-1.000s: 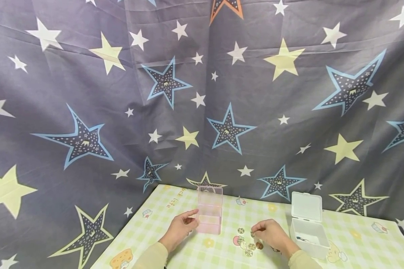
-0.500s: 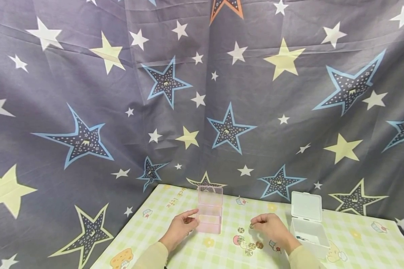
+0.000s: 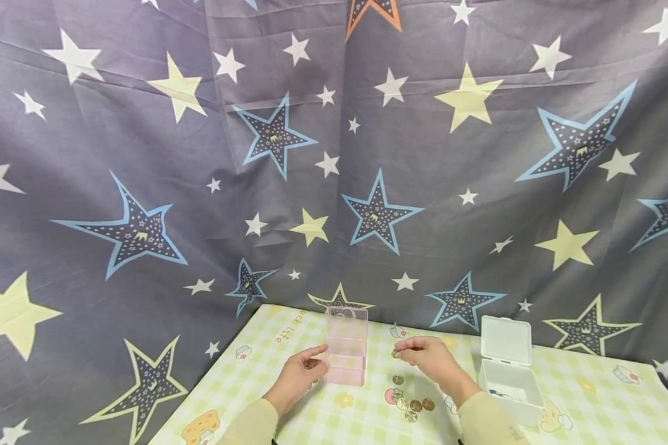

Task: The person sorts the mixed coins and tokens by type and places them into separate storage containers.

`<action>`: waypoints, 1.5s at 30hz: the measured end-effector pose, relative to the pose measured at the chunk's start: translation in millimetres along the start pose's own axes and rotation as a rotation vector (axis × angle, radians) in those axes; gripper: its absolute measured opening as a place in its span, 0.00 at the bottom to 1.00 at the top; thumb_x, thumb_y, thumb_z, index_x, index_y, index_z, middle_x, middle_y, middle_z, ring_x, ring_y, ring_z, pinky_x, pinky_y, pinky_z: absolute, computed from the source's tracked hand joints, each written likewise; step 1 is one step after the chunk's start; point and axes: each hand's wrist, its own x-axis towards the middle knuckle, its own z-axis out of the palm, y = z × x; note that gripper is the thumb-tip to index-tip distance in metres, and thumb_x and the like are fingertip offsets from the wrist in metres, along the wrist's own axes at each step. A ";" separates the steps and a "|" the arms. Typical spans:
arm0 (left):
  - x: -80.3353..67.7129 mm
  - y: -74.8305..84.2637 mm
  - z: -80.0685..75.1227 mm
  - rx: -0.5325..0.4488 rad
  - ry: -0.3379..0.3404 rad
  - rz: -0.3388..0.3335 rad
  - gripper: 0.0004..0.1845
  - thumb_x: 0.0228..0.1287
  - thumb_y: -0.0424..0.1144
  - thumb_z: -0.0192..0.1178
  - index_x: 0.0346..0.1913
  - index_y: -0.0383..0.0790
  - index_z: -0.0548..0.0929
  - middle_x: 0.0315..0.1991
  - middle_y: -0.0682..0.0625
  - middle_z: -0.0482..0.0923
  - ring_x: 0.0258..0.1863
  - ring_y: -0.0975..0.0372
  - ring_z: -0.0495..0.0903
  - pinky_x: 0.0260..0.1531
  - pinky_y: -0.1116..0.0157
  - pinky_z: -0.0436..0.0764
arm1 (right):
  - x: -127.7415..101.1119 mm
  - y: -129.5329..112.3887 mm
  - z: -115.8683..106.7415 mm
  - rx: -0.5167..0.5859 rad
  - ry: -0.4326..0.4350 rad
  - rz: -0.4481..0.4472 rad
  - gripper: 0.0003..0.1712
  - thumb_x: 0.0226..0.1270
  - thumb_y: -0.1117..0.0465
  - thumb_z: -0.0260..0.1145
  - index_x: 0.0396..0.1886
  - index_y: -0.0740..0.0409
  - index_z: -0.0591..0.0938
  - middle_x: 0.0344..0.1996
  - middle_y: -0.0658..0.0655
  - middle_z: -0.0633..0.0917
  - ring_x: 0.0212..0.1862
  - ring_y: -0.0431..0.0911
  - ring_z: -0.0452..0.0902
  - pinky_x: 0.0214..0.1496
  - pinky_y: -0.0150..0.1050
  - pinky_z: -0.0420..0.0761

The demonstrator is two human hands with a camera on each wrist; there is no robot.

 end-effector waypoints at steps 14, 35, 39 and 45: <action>1.1 -2.2 -1.5 0.000 -0.013 -0.002 0.30 0.70 0.38 0.70 0.73 0.36 0.79 0.44 0.48 0.87 0.34 0.63 0.78 0.27 0.71 0.77 | 3.5 -12.8 18.4 0.028 -0.021 -0.043 0.08 0.68 0.64 0.71 0.43 0.59 0.92 0.59 0.62 0.90 0.79 0.66 0.68 0.56 0.42 0.86; 3.0 -5.4 0.6 -0.027 -0.006 -0.014 0.30 0.69 0.36 0.70 0.72 0.36 0.79 0.43 0.49 0.86 0.38 0.65 0.79 0.34 0.70 0.80 | 2.7 -18.0 42.4 0.023 -0.094 -0.057 0.12 0.68 0.62 0.71 0.48 0.61 0.91 0.49 0.58 0.93 0.51 0.45 0.86 0.56 0.47 0.85; 3.5 -5.5 0.8 -0.032 -0.004 -0.016 0.30 0.69 0.37 0.70 0.73 0.35 0.79 0.43 0.49 0.86 0.38 0.64 0.79 0.34 0.70 0.80 | 1.7 -19.3 45.4 0.013 -0.098 -0.058 0.12 0.69 0.62 0.71 0.48 0.61 0.91 0.50 0.57 0.92 0.52 0.45 0.85 0.56 0.48 0.85; 3.2 -6.0 0.3 -0.035 -0.002 -0.010 0.30 0.69 0.37 0.70 0.73 0.35 0.79 0.43 0.49 0.86 0.38 0.64 0.79 0.34 0.70 0.80 | 2.5 -19.9 49.4 0.008 -0.102 -0.068 0.11 0.68 0.62 0.71 0.47 0.61 0.91 0.49 0.57 0.92 0.49 0.44 0.84 0.53 0.44 0.85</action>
